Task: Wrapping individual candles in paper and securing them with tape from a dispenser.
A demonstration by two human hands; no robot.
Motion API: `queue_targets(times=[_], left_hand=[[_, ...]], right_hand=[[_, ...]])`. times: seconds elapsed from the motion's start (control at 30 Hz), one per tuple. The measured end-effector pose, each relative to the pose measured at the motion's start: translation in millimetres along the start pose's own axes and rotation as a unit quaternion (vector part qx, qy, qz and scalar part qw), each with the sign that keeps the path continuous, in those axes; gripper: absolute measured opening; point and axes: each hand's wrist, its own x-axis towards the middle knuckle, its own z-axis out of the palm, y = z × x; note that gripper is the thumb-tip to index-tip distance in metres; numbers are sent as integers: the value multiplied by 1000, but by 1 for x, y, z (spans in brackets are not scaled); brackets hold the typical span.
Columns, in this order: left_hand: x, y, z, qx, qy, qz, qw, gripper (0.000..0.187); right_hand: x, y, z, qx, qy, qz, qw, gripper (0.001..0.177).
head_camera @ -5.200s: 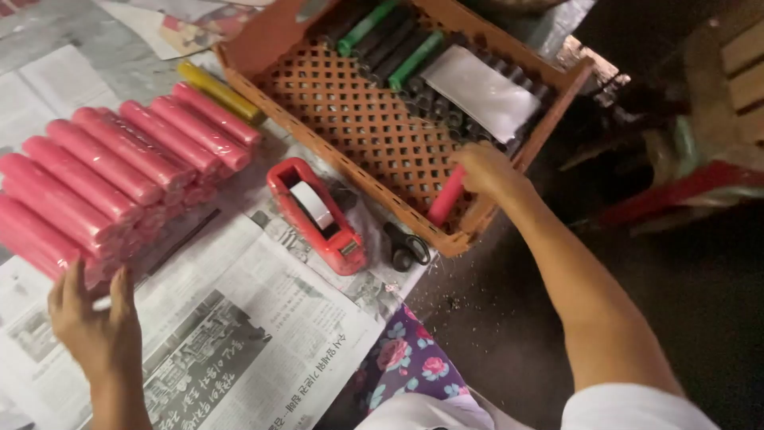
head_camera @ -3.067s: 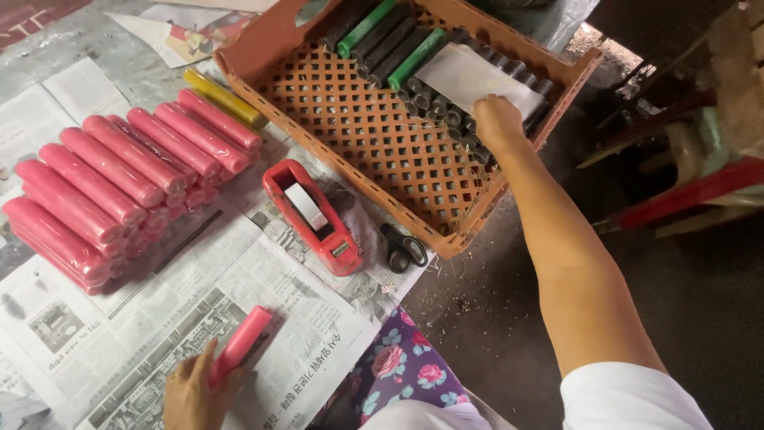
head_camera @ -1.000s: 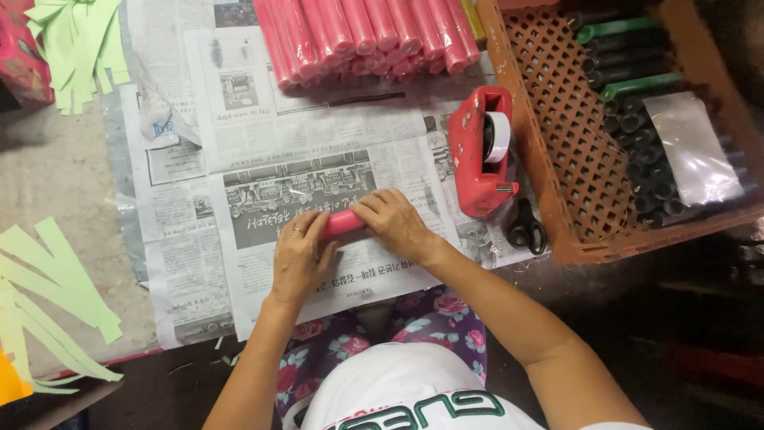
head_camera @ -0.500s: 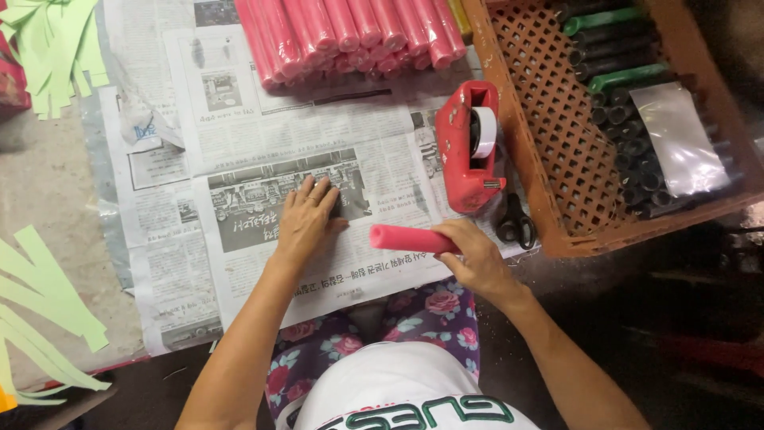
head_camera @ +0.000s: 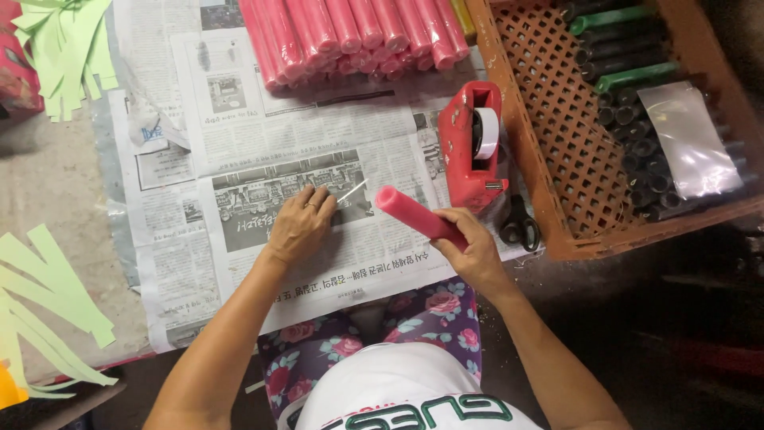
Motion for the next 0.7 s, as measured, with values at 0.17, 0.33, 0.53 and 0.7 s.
queue_targets(times=[0.17, 0.33, 0.53, 0.7], left_hand=[[-3, -6, 13, -6, 7, 5, 1000, 3], [-13, 10, 37, -13, 48, -21, 999, 13], [-27, 34, 44, 23, 77, -102, 992, 4], [-23, 42, 33, 43, 60, -144, 987, 6]], right_hand=[[7, 3, 5, 19, 8, 8, 1000, 42], [61, -6, 16, -8, -5, -54, 999, 44], [132, -2, 66, 7, -191, -113, 975, 43], [147, 13, 96, 2, -313, -13, 950, 44]])
